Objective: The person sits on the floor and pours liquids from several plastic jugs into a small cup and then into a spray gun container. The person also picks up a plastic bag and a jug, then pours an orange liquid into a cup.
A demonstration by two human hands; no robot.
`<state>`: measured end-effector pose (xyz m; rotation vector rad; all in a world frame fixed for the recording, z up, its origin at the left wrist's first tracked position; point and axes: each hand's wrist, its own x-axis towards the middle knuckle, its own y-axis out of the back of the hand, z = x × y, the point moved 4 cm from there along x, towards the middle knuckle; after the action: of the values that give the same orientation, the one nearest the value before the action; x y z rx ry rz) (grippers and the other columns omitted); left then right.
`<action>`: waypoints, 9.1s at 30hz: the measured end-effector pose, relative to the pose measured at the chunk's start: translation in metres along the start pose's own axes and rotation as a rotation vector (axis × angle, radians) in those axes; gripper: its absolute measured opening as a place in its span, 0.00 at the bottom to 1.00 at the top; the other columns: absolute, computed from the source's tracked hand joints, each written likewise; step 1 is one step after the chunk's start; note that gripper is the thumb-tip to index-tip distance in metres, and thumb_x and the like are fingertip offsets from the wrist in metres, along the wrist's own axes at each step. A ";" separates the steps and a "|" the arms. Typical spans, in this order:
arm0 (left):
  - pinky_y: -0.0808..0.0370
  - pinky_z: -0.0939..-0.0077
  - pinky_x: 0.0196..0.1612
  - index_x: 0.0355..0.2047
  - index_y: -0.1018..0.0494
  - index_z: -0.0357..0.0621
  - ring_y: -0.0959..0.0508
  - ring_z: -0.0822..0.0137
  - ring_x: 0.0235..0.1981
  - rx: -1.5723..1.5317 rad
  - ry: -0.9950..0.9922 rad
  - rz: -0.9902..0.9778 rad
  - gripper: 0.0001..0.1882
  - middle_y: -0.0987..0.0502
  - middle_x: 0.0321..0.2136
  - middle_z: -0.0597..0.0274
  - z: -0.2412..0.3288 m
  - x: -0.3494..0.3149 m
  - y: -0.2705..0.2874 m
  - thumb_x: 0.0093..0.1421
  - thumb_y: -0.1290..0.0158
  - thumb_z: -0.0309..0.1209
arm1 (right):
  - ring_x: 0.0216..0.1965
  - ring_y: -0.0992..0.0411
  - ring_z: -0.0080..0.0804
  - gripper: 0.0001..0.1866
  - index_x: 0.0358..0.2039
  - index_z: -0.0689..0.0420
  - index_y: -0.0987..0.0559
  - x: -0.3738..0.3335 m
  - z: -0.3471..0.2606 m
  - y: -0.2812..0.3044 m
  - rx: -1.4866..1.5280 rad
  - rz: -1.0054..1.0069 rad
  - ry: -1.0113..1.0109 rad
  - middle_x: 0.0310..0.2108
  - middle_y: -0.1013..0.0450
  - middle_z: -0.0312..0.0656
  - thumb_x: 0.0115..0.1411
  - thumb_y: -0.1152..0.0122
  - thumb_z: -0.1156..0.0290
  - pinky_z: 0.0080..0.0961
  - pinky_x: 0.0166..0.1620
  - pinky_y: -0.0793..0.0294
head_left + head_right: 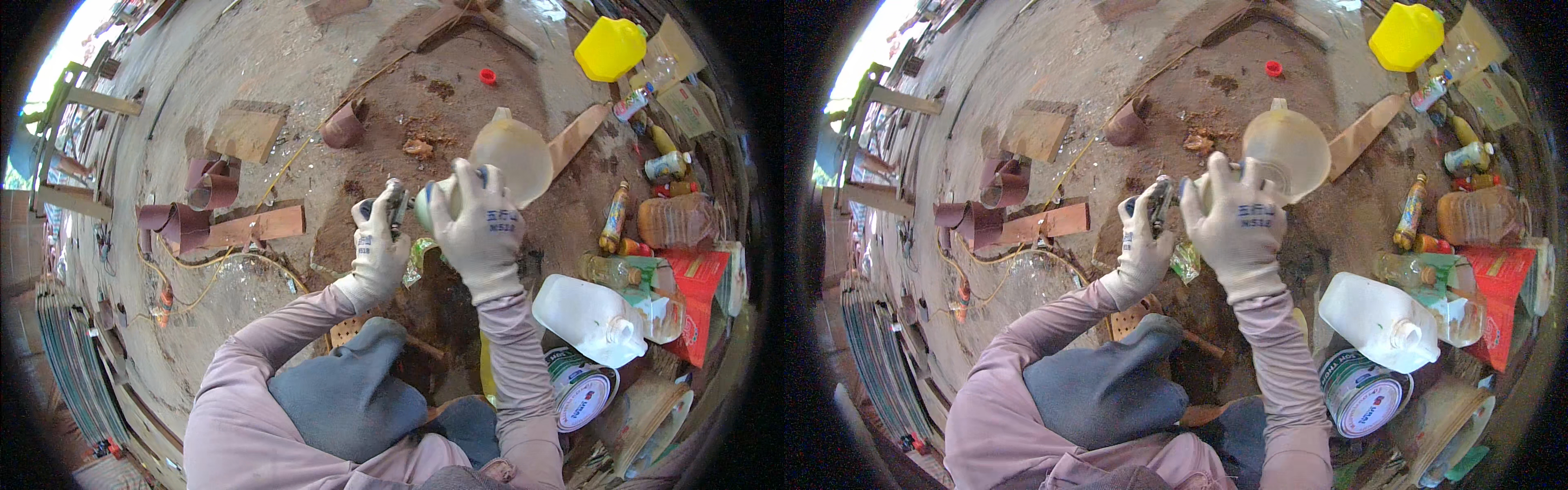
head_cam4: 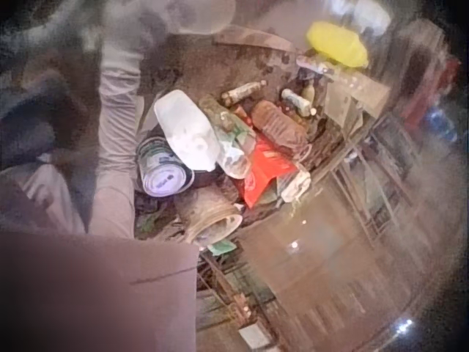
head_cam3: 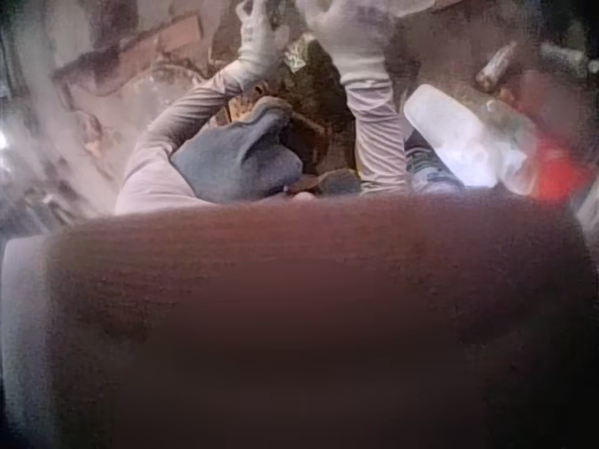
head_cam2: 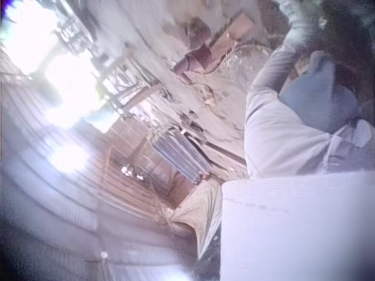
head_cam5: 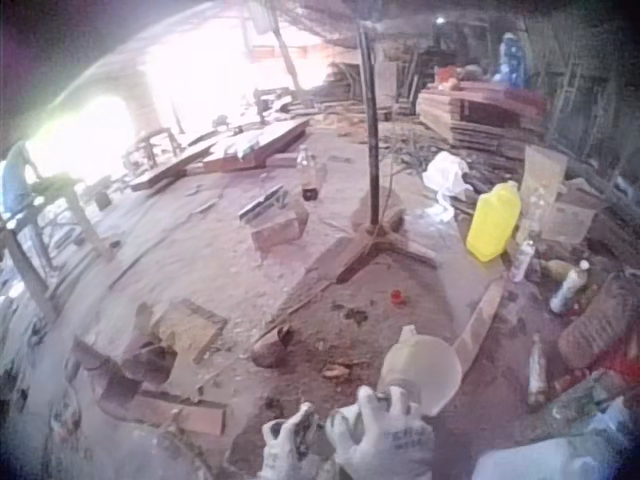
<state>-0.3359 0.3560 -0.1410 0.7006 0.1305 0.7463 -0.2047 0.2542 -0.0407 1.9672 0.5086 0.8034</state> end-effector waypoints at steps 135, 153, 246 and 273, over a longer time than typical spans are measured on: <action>0.25 0.65 0.24 0.37 0.28 0.41 0.25 0.63 0.19 -0.400 0.700 -0.477 0.13 0.26 0.22 0.59 -0.114 0.201 0.070 0.67 0.54 0.39 | 0.41 0.25 0.43 0.25 0.53 0.51 0.23 -0.262 0.063 0.128 0.196 -0.607 0.069 0.53 0.31 0.53 0.58 0.37 0.54 0.39 0.44 0.28; 0.27 0.69 0.16 0.50 0.39 0.45 0.28 0.67 0.17 -0.458 0.627 -0.356 0.16 0.28 0.25 0.61 -0.059 0.164 0.059 0.63 0.51 0.27 | 0.48 0.26 0.52 0.26 0.54 0.56 0.24 -0.219 0.072 0.147 0.238 -0.537 -0.007 0.54 0.32 0.56 0.60 0.37 0.53 0.42 0.47 0.26; 0.26 0.77 0.26 0.36 0.24 0.39 0.24 0.75 0.24 -0.229 -0.235 -1.200 0.10 0.23 0.25 0.67 0.231 0.090 -0.224 0.54 0.38 0.24 | 0.65 0.37 0.50 0.49 0.67 0.58 0.38 -0.075 0.254 0.211 -0.028 -0.357 -0.124 0.62 0.36 0.53 0.45 0.24 0.62 0.40 0.66 0.38; 0.29 0.78 0.29 0.35 0.25 0.38 0.29 0.78 0.26 -0.132 -0.304 -1.286 0.09 0.26 0.25 0.71 0.269 0.118 -0.245 0.53 0.40 0.26 | 0.62 0.35 0.42 0.23 0.55 0.35 0.29 -0.072 0.240 0.223 -0.912 -0.259 0.898 0.61 0.34 0.37 0.57 0.43 0.63 0.48 0.61 0.32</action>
<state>-0.0137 0.1613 -0.0732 0.4580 0.2143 -0.5766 -0.0779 -0.0451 0.0420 0.6302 0.7119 1.4164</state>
